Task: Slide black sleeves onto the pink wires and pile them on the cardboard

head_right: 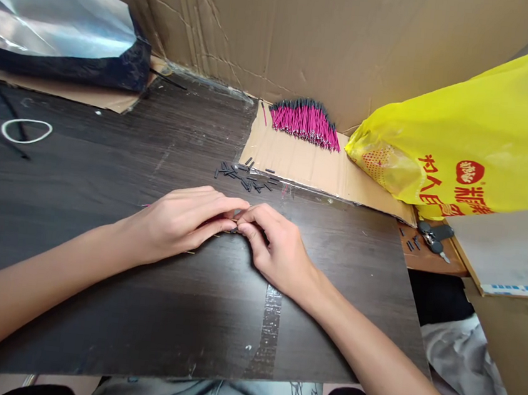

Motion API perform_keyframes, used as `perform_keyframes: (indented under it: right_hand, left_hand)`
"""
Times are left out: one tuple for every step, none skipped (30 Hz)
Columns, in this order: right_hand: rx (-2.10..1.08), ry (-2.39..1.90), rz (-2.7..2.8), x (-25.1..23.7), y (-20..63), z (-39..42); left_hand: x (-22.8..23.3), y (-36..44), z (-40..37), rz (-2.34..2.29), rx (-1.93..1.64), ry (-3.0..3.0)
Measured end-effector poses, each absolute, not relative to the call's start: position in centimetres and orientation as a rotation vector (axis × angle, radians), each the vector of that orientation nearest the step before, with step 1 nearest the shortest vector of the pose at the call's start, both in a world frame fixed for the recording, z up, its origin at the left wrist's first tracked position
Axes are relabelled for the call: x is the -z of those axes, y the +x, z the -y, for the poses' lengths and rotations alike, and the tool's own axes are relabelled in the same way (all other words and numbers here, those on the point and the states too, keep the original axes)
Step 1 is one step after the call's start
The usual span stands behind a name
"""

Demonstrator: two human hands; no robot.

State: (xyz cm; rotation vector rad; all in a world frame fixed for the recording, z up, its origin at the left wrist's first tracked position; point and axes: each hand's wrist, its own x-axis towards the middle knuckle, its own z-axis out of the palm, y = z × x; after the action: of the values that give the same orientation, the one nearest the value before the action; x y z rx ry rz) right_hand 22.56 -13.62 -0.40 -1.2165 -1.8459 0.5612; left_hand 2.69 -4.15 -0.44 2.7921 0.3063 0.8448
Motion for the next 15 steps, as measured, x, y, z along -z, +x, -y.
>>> perform_keyframes:
  right_hand:
    - [-0.567,-1.211,1.842,0.37,22.54,13.62]
    - [-0.571,-1.202,1.839,0.33,22.52,13.63]
    - [-0.574,-1.192,1.838,0.3,22.51,13.64]
    - [-0.575,-1.185,1.84,0.3,22.5,13.66]
    - [-0.576,-1.182,1.839,0.31,22.5,13.69]
    - [-0.578,-1.184,1.833,0.36,22.5,13.72]
    - [-0.588,-1.19,1.821,0.43,22.51,13.74]
    - [-0.606,-1.196,1.803,0.52,22.51,13.76]
    - [-0.632,-1.201,1.782,0.62,22.52,13.78]
    - [-0.664,-1.2,1.757,0.72,22.52,13.78]
    - [-0.706,-1.196,1.728,0.81,22.53,13.76]
    - [-0.756,-1.188,1.696,0.89,22.54,13.74]
    - [-0.803,-1.179,1.665,0.94,22.55,13.7]
    - [-0.837,-1.171,1.641,0.97,22.55,13.65]
    - [-0.853,-1.168,1.627,0.98,22.56,13.61]
  left_hand:
    - [0.44,2.71,4.15,-0.318,-0.832,2.793]
    - [0.44,2.72,4.17,-0.329,-0.823,2.794]
    - [0.46,2.73,4.19,-0.338,-0.818,2.794]
    - [0.48,2.73,4.22,-0.347,-0.826,2.79]
    - [0.53,2.74,4.27,-0.357,-0.843,2.785]
    - [0.59,2.74,4.32,-0.365,-0.862,2.781]
    - [0.64,2.74,4.37,-0.37,-0.88,2.778]
    - [0.69,2.75,4.41,-0.374,-0.893,2.774]
    - [0.71,2.76,4.45,-0.376,-0.9,2.769]
    - [0.71,2.77,4.47,-0.378,-0.906,2.767]
    - [0.66,2.79,4.49,-0.379,-0.912,2.771]
    - [0.59,2.8,4.49,-0.375,-0.923,2.781]
    - [0.49,2.82,4.49,-0.359,-0.931,2.801]
    - [0.39,2.84,4.48,-0.329,-0.934,2.833]
    - [0.28,2.86,4.48,-0.291,-0.93,2.872]
